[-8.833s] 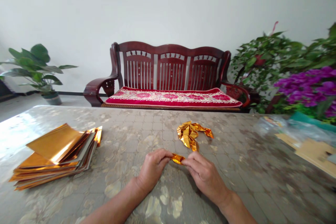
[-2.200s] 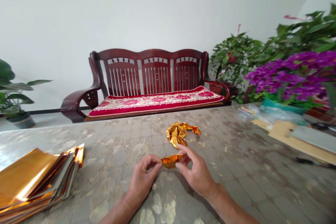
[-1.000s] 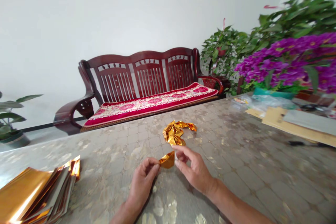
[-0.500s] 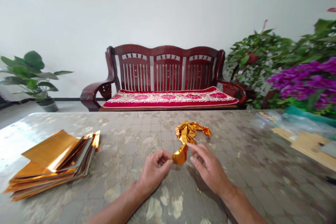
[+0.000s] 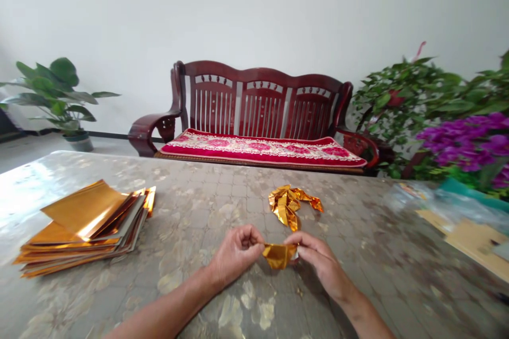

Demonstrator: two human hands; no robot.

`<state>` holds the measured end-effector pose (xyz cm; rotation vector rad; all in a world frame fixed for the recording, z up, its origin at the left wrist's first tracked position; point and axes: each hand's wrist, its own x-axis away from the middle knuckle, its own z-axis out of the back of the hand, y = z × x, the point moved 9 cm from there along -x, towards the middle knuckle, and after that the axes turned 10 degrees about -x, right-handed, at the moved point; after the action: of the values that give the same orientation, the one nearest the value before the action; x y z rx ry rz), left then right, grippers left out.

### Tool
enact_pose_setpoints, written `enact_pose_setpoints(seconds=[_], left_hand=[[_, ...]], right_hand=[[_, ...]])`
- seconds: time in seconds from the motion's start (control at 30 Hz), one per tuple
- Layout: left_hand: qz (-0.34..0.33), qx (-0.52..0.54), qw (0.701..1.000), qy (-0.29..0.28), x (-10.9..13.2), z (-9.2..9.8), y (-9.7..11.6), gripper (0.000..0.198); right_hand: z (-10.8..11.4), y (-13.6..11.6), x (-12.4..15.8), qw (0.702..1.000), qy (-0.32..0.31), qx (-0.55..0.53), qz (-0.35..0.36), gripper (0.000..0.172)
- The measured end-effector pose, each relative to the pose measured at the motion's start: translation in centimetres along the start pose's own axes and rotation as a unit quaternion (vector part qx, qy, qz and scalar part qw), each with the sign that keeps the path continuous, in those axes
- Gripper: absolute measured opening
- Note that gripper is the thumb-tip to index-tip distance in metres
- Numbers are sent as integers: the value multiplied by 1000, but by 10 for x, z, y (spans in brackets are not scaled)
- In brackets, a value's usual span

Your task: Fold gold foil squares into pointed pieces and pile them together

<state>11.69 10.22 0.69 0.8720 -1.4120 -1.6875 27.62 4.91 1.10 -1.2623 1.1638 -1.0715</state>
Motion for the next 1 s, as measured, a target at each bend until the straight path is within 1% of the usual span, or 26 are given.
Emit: enact_pose_setpoints(seconds=[0.1,0.2,0.27,0.33,0.43,0.57,0.7,0.87,1.0], left_hand=[[36,59,996,-54,2,-9,-4,25],[39,153,981,-112,5,-17,1,31],[34,198,971,-132,7,-21,6,34],[29,215,968,-128,7,-23,9,37],[27,222,969,-108,6,-24,8,41],[30,222,969,-104,6,-25,4,44],[39,185,977,-95,5,-22,3,46],[39,154,985,-70,4,-20,2,49],[48,137,988,-57,6,-20,1,47]], right_hand=[[-4,7,-2,998,5,-60,-17,21],[-2,15,-4,990,43,-131,-36,21],[-1,21,-4,983,68,-166,-49,22],[-4,26,-5,977,79,-191,-59,21],[-15,32,-6,968,67,-227,-78,20],[-25,40,-6,955,61,-270,-111,17],[-25,44,-5,946,70,-291,-124,14],[-24,44,-6,949,74,-280,-124,14],[-24,45,-7,948,78,-282,-129,16]])
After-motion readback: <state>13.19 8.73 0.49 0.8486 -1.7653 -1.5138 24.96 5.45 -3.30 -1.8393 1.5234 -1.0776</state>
